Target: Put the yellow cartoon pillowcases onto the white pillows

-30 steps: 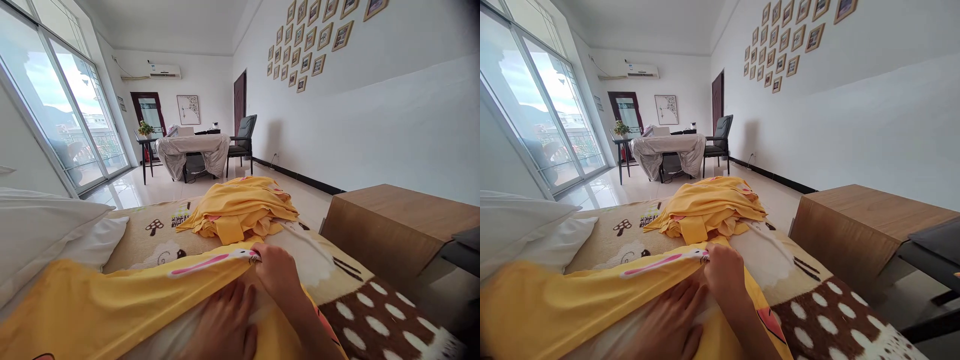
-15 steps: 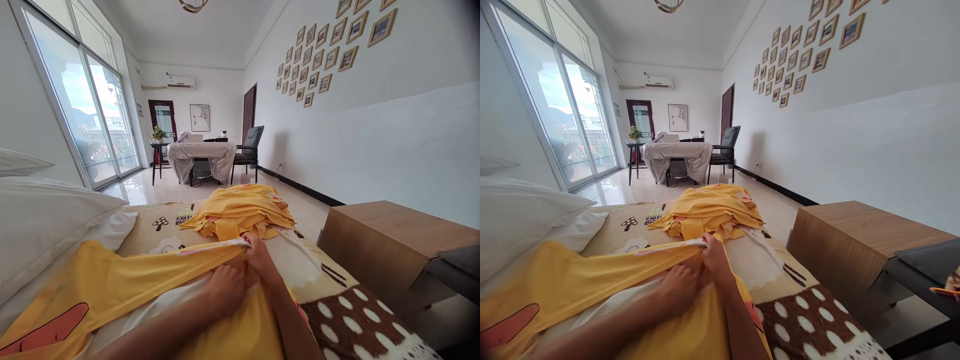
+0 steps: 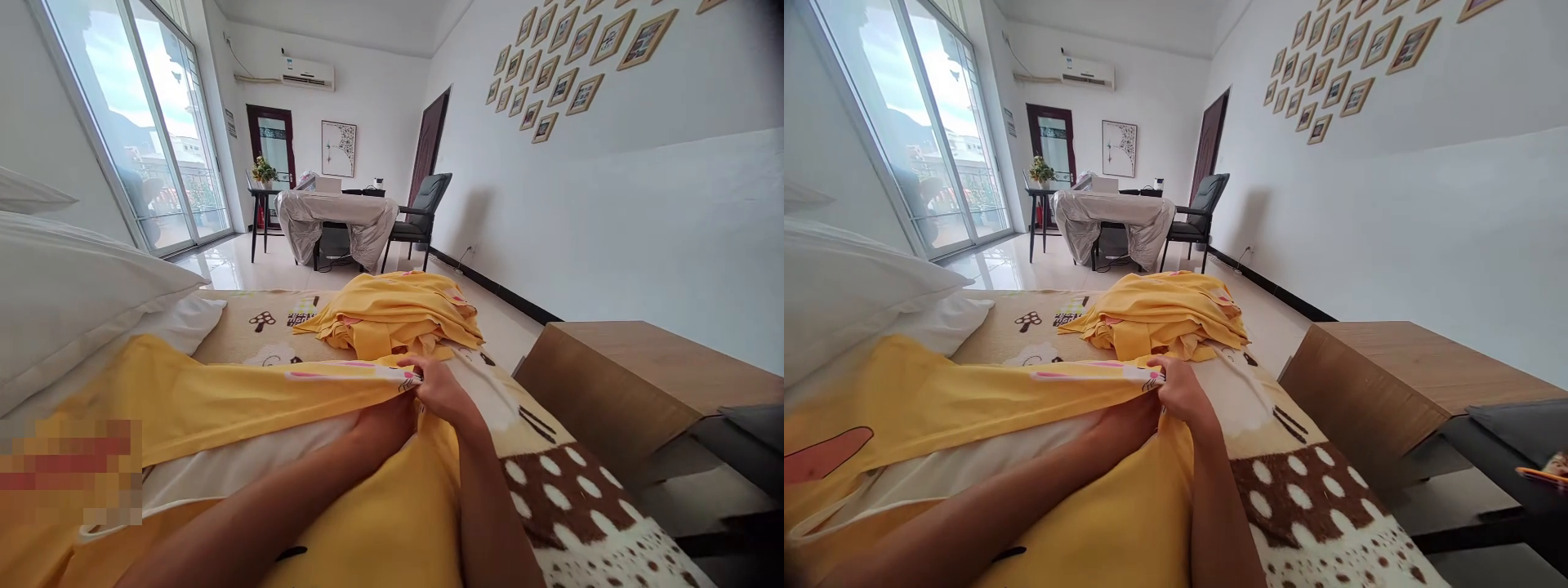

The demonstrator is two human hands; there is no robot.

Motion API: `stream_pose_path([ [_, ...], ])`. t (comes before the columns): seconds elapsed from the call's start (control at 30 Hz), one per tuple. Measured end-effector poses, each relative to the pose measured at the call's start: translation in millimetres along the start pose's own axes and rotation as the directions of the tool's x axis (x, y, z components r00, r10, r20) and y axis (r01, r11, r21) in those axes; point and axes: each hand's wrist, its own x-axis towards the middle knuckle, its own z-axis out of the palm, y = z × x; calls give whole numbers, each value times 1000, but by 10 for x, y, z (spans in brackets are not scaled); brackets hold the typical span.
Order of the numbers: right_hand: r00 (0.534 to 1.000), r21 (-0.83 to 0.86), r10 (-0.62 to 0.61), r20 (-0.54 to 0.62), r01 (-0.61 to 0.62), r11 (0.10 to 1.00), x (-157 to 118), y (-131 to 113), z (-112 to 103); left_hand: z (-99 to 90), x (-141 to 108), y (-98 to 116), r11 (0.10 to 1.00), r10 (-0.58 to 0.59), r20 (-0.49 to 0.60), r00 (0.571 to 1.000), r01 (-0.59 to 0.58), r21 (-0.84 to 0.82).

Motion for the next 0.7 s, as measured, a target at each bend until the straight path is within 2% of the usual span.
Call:
stream_pose_path([
  [0.1, 978, -295, 136, -161, -179, 939, -58, -149, 30, 19, 27, -49, 1000, 13, 77, 997, -13, -1],
  [0.17, 956, -380, 183, -228, -260, 888, -70, -221, 63, 49, 59, -96, 1000, -3, 125, 992, 4, -10],
  [0.23, 953, -391, 179, -243, -265, 881, -55, -242, 88, 68, 80, -133, 1000, -14, 151, 988, 17, -15],
  [0.37, 971, -304, 136, -196, -192, 933, 28, -163, 114, 27, 85, -150, 1000, 8, 178, 984, -7, -9],
  [0.47, 972, -212, 85, -217, -132, 968, 89, -88, 145, -44, 80, -143, 999, 38, 188, 981, -37, -5],
  [0.6, 973, -9, 10, -232, -12, 1000, 152, -29, 194, -110, 72, -155, 996, 85, 154, 985, -83, -18],
  [0.7, 982, 176, 20, -190, 14, 984, 178, -2, 191, -122, 50, -161, 995, 100, 106, 989, -96, -34],
])
